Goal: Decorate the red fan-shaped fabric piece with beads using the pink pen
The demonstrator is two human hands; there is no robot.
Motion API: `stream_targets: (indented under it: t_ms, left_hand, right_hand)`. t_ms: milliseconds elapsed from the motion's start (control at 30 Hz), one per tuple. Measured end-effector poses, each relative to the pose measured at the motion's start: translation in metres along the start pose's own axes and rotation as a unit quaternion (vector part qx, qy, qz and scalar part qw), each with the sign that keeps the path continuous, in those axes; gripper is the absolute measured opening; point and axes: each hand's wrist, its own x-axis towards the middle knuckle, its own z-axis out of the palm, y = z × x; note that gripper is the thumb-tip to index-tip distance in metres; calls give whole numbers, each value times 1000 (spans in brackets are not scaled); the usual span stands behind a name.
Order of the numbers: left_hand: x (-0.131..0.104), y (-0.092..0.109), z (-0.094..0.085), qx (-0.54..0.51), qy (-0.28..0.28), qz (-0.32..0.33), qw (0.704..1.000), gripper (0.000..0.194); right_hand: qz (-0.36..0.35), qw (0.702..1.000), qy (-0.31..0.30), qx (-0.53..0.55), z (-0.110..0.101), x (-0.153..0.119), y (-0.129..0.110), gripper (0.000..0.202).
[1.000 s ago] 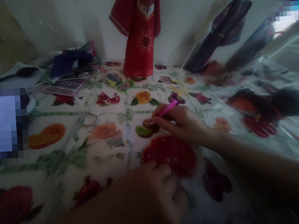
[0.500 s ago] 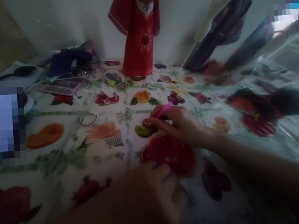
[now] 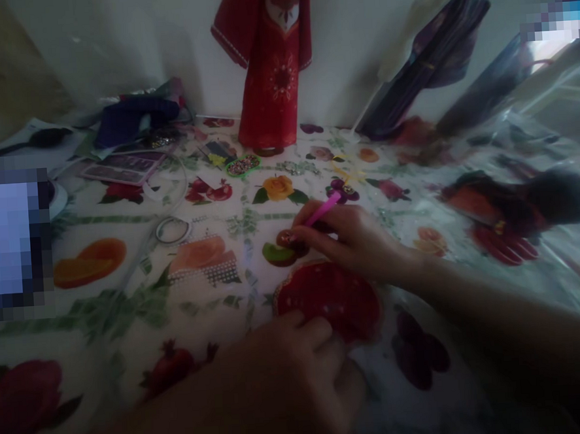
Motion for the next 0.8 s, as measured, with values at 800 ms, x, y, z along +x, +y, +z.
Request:
stream_targets:
  t_ms: [800]
  left_hand:
    - [-1,-1,0,-8,0,-4,1000,31]
  right_hand:
    - [-20,1000,1,-13,4,0,1,19]
